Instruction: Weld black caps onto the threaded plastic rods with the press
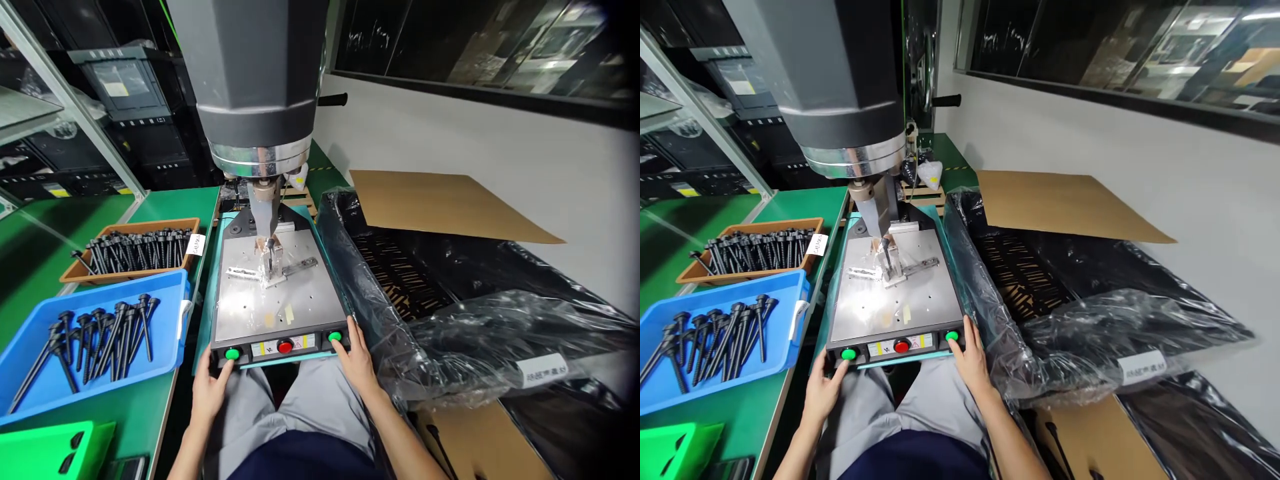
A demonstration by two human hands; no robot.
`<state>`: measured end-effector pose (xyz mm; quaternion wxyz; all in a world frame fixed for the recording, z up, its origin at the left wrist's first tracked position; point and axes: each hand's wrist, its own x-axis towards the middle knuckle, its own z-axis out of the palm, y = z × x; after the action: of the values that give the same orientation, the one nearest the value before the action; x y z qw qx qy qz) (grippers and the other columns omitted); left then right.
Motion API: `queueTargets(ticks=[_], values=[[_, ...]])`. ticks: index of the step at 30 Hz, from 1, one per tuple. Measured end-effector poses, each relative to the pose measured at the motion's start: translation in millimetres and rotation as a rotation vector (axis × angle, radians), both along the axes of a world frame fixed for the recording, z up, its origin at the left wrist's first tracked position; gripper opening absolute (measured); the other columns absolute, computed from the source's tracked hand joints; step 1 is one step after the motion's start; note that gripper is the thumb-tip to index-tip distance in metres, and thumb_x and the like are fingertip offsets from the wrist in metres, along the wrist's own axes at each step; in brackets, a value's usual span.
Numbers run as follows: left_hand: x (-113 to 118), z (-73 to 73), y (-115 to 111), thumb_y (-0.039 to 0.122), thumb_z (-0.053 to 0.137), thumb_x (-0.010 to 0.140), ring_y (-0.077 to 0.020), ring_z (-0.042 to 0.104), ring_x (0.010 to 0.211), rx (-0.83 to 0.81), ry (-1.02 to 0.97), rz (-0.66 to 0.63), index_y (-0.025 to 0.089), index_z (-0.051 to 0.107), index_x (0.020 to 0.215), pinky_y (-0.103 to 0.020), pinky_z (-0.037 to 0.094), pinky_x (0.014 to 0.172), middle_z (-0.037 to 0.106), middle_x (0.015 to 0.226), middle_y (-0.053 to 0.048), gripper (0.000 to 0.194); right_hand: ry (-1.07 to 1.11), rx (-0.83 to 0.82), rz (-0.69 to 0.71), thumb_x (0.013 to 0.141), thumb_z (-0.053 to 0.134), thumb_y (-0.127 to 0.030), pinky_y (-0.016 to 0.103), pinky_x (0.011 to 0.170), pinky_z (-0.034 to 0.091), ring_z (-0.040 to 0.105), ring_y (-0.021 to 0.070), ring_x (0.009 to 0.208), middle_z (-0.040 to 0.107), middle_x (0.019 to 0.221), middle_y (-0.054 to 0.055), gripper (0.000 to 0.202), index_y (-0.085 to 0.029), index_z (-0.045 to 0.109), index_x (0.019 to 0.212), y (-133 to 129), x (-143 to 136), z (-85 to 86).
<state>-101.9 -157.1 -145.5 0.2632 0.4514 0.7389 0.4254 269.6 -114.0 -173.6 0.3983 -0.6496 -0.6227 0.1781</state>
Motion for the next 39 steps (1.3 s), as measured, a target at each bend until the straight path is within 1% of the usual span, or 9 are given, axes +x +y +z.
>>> queueTargets(ticks=[4,10,16,22,26,29,31,35,39], values=[[-0.3,4.4,10.7,0.056,0.069,0.072,-0.0328,0.059,0.117,-0.008,-0.057,0.031,0.020,0.056,0.128,-0.048,0.044,0.104,0.064,0.124,-0.012,0.068,0.027,-0.002,-0.049,0.091,0.054,-0.046,0.052,0.108,0.045,0.044,0.0316,0.137,0.044,0.149,0.014,0.069,-0.024,0.031,0.152,-1.2,-1.0,-3.7],[1.7,-6.7,16.9,0.059,0.070,0.069,-0.0315,0.061,0.111,-0.018,-0.030,0.120,0.020,0.059,0.122,-0.046,0.045,0.101,0.064,0.118,-0.011,0.067,0.070,-0.021,-0.078,0.088,0.057,-0.044,0.050,0.109,0.044,0.046,0.0305,0.135,0.048,0.146,0.013,0.065,-0.023,0.039,0.147,0.1,-1.5,-1.1],[-0.6,-5.7,11.8,0.058,0.069,0.070,-0.0314,0.059,0.115,-0.010,-0.014,0.065,0.022,0.056,0.126,-0.046,0.043,0.103,0.062,0.122,-0.010,0.068,0.070,-0.045,-0.007,0.090,0.054,-0.044,0.050,0.112,0.040,0.039,0.0292,0.140,0.041,0.151,0.013,0.068,-0.024,0.031,0.151,-1.2,2.0,4.5],[2.4,-3.9,10.2,0.059,0.065,0.072,-0.0316,0.056,0.120,0.023,-0.002,0.060,0.020,0.058,0.125,-0.046,0.039,0.107,0.060,0.128,-0.012,0.066,0.057,-0.011,-0.010,0.089,0.055,-0.045,0.051,0.114,0.037,0.038,0.0303,0.141,0.041,0.151,0.016,0.070,-0.020,0.033,0.150,-2.3,0.3,4.6],[3.7,4.5,11.8,0.059,0.063,0.073,-0.0313,0.059,0.115,0.030,-0.146,0.191,0.015,0.063,0.118,-0.046,0.041,0.105,0.066,0.120,-0.014,0.063,0.101,-0.013,-0.012,0.088,0.056,-0.048,0.052,0.112,0.038,0.043,0.0311,0.137,0.046,0.147,0.017,0.067,-0.017,0.040,0.145,0.9,4.2,6.9],[9.9,18.5,8.0,0.057,0.063,0.075,-0.0306,0.061,0.114,0.077,-0.217,0.349,0.015,0.066,0.114,-0.048,0.041,0.106,0.068,0.116,-0.013,0.057,0.154,0.013,-0.089,0.087,0.057,-0.050,0.053,0.107,0.042,0.053,0.0316,0.127,0.057,0.135,0.018,0.057,-0.016,0.054,0.133,9.4,7.0,20.5],[20.3,29.4,3.3,0.053,0.067,0.075,-0.0287,0.062,0.111,0.163,-0.254,0.385,0.016,0.064,0.117,-0.049,0.042,0.105,0.068,0.114,-0.012,0.056,0.220,0.078,-0.152,0.087,0.057,-0.050,0.052,0.105,0.044,0.058,0.0301,0.120,0.060,0.129,0.018,0.051,-0.016,0.059,0.126,20.1,3.2,35.6],[52.5,49.0,-1.8,0.046,0.074,0.074,-0.0252,0.066,0.101,0.242,-0.538,0.170,0.019,0.060,0.118,-0.047,0.051,0.096,0.068,0.110,-0.012,0.053,0.554,0.112,-0.097,0.082,0.063,-0.047,0.050,0.104,0.046,0.061,0.0285,0.118,0.061,0.128,0.020,0.054,-0.016,0.056,0.127,57.3,-22.5,68.7],[77.1,64.0,5.2,0.041,0.077,0.074,-0.0274,0.063,0.114,0.155,-0.872,0.013,0.021,0.057,0.116,-0.047,0.050,0.100,0.062,0.128,-0.014,0.051,0.837,-0.145,-0.081,0.073,0.074,-0.032,0.041,0.098,0.051,0.060,0.0257,0.119,0.060,0.130,0.017,0.062,-0.019,0.053,0.130,106.0,-54.5,95.2]])
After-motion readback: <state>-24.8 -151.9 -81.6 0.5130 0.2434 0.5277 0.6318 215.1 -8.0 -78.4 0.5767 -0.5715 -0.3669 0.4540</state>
